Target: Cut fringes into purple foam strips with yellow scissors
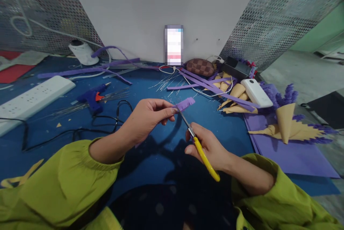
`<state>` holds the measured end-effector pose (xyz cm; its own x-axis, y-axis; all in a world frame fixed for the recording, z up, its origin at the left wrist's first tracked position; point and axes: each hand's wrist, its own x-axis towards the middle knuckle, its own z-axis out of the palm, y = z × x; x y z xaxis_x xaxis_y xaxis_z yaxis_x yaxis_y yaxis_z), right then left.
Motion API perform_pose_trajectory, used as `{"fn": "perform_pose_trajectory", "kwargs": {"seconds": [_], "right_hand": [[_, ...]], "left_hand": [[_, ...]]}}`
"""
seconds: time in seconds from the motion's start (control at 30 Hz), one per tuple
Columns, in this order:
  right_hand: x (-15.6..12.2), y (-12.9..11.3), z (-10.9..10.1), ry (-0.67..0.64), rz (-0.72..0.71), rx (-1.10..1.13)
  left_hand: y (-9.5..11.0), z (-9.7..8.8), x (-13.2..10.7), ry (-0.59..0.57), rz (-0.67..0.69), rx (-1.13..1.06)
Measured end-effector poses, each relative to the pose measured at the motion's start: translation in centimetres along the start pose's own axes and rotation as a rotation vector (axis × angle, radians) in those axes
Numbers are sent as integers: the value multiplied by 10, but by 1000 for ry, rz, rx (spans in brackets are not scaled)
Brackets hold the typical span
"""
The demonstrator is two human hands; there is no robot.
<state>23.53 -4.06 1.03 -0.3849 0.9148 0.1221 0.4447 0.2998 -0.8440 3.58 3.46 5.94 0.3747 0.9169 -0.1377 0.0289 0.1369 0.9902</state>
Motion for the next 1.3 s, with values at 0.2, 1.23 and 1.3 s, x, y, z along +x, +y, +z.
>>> {"fn": "perform_pose_trajectory", "kwargs": {"seconds": [0.2, 1.23, 1.3], "right_hand": [[0, -1, 0, -11, -3, 40], [-3, -8, 0, -85, 121, 138], [-4, -7, 0, -79, 124, 159]], "left_hand": [[0, 1, -1, -7, -3, 28], [-6, -2, 0, -72, -52, -32], [-6, -2, 0, -78, -59, -43]]}}
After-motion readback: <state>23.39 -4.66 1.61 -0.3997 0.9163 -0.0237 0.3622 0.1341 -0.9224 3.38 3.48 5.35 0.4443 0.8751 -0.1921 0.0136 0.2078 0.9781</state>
